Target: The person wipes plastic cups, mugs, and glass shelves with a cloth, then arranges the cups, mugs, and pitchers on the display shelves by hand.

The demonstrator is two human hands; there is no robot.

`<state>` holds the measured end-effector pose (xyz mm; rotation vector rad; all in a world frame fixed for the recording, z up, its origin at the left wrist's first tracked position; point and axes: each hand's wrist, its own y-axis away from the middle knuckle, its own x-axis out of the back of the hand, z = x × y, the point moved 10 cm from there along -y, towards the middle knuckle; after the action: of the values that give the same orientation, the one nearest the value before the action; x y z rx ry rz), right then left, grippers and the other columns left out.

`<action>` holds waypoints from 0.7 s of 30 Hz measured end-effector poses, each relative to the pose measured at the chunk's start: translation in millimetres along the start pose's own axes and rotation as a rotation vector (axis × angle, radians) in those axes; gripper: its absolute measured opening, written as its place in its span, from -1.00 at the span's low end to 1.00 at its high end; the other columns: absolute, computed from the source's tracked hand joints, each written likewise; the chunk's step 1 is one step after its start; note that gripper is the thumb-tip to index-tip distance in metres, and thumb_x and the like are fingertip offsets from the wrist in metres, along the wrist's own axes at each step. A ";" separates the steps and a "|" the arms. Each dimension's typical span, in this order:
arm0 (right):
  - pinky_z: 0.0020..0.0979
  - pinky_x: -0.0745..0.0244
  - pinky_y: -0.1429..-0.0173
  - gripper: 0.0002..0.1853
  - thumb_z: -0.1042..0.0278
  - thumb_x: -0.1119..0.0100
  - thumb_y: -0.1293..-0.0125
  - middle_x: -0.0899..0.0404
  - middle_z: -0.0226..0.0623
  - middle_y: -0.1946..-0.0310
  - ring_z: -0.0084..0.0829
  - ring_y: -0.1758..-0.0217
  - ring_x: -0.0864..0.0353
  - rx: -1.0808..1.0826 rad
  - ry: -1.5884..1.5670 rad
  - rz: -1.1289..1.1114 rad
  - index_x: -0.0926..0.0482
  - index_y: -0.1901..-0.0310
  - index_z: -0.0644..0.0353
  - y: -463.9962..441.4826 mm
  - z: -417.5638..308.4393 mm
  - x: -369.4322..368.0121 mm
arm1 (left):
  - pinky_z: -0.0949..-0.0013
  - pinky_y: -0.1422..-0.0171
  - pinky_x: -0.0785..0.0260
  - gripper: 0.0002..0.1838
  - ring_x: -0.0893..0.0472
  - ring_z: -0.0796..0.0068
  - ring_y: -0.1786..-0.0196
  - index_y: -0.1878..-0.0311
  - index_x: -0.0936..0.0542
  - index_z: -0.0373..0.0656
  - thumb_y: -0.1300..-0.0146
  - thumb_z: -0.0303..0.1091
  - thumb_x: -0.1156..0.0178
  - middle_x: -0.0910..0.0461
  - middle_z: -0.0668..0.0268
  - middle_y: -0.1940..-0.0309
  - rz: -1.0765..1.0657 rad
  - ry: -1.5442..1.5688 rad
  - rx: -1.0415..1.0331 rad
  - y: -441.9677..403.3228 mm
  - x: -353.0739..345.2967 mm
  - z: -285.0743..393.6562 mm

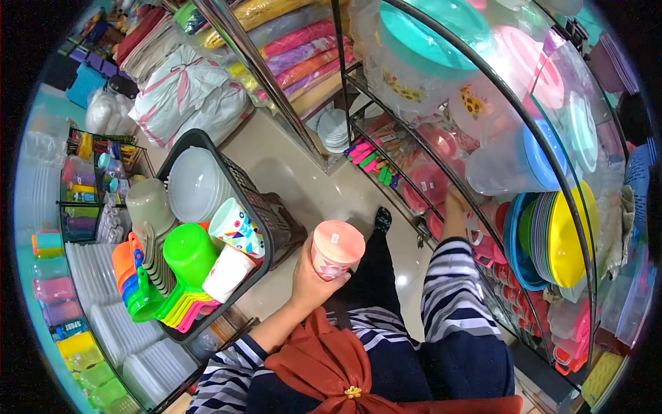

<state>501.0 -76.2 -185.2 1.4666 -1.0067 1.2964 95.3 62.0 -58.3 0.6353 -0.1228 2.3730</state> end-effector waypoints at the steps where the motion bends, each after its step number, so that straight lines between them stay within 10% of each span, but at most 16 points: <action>1: -0.13 -0.44 0.24 -0.64 0.04 -0.06 -0.20 -0.56 -0.04 0.37 -0.05 0.32 -0.55 0.019 0.022 0.048 -0.58 0.34 0.24 9.0 -3.5 0.4 | 0.18 -0.24 -0.26 0.02 -0.40 0.03 -0.18 -0.29 -0.15 -0.29 0.28 -0.28 -0.49 -0.35 -0.03 -0.13 0.005 0.002 0.000 -1.0 0.6 1.7; 7: -0.19 -0.41 0.08 -0.56 0.01 -0.06 -0.25 -0.53 0.13 0.24 -0.01 0.19 -0.52 0.086 -0.272 0.618 -0.53 0.23 0.34 89.5 -9.4 28.9 | 0.18 -0.24 -0.26 0.01 -0.41 0.05 -0.18 -0.28 -0.17 -0.29 0.28 -0.27 -0.50 -0.35 -0.01 -0.14 0.056 0.054 -0.007 -2.8 15.6 12.1; 15: -0.44 -0.33 0.03 -0.70 0.18 -0.03 -0.33 -0.47 -0.34 0.26 -0.50 0.17 -0.42 0.017 -1.793 -0.436 -0.40 0.10 0.26 177.6 -123.3 12.4 | 0.24 -0.31 -0.18 0.04 -0.37 0.25 -0.23 -0.31 -0.12 -0.31 0.25 -0.27 -0.52 -0.34 0.09 -0.17 0.207 0.150 -0.166 18.0 99.2 59.5; 21: -0.54 -0.30 0.14 -0.72 0.13 -0.04 -0.30 -0.43 -0.45 0.25 -0.58 0.21 -0.39 0.519 -1.677 -0.634 -0.45 0.13 0.17 230.1 -290.3 125.0 | 0.29 -0.20 -0.29 -0.06 -0.43 0.26 -0.14 -0.26 -0.16 -0.30 0.23 -0.39 -0.47 -0.39 0.11 -0.08 0.784 0.178 -0.127 59.6 227.6 42.5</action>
<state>220.8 144.2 -24.7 2.9959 -0.9202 -0.4720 -74.5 138.6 91.5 0.3381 -0.5192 3.1213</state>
